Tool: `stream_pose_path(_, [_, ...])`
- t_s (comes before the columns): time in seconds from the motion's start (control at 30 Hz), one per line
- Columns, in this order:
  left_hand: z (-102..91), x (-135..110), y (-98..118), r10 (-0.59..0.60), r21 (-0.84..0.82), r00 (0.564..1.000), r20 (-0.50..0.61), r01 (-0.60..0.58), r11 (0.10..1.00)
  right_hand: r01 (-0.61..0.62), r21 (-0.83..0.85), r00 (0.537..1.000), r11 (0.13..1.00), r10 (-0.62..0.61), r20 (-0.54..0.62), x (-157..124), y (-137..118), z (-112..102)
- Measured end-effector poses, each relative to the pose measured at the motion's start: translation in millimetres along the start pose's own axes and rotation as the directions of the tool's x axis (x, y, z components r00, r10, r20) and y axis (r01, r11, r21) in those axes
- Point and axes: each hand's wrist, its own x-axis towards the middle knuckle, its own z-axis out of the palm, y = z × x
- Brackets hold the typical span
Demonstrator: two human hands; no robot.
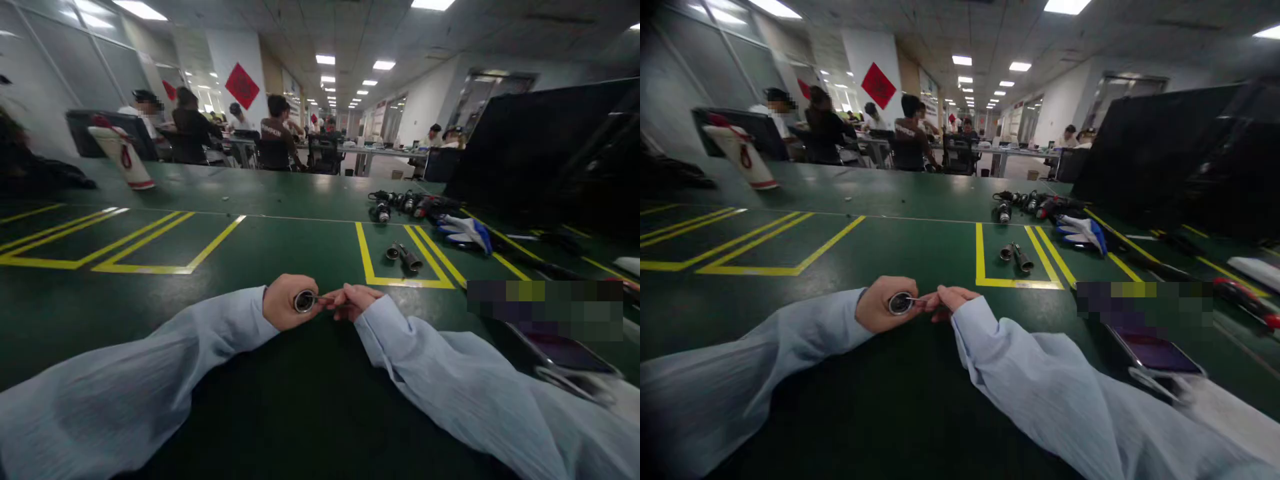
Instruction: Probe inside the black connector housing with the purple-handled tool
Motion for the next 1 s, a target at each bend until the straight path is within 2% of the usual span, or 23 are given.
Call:
stream_pose_path(0.17, [0.5, -0.3, -3.0, 0.012, -0.007, 1.000, 0.003, -0.012, 1.000, 0.007, -0.017, 1.000, 1.000, -0.007, -0.009, -0.7, -0.6, -0.2])
stream_pose_path(0.3, [-0.6, 0.1, -0.9, 0.013, 0.045, 1.000, -0.005, -0.013, 0.999, 0.142, -0.248, 0.986, 0.958, -0.160, -0.054, -6.6, 2.4, 5.3])
stream_pose_path(0.37, [-1.1, 0.3, 0.1, -0.003, 0.092, 1.000, -0.013, 0.004, 0.996, 0.172, -0.300, 0.978, 0.938, -0.200, -0.063, -7.2, 4.6, 6.4])
stream_pose_path(0.47, [-1.4, -0.1, 0.1, -0.017, 0.110, 1.000, -0.010, 0.018, 0.994, 0.100, -0.201, 0.990, 0.974, -0.117, -0.075, -3.8, 5.9, 4.0])
stream_pose_path(0.67, [-2.1, -2.2, -2.8, 0.004, 0.025, 1.000, 0.006, -0.004, 1.000, -0.029, -0.037, 0.999, 0.999, 0.027, -0.047, 1.9, 0.6, -0.5])
stream_pose_path(1.0, [-2.1, -0.4, -2.6, -0.029, 0.011, 0.999, -0.019, 0.030, 1.000, -0.050, 0.043, 0.998, 0.998, 0.051, -0.035, 0.8, -2.8, -2.3])
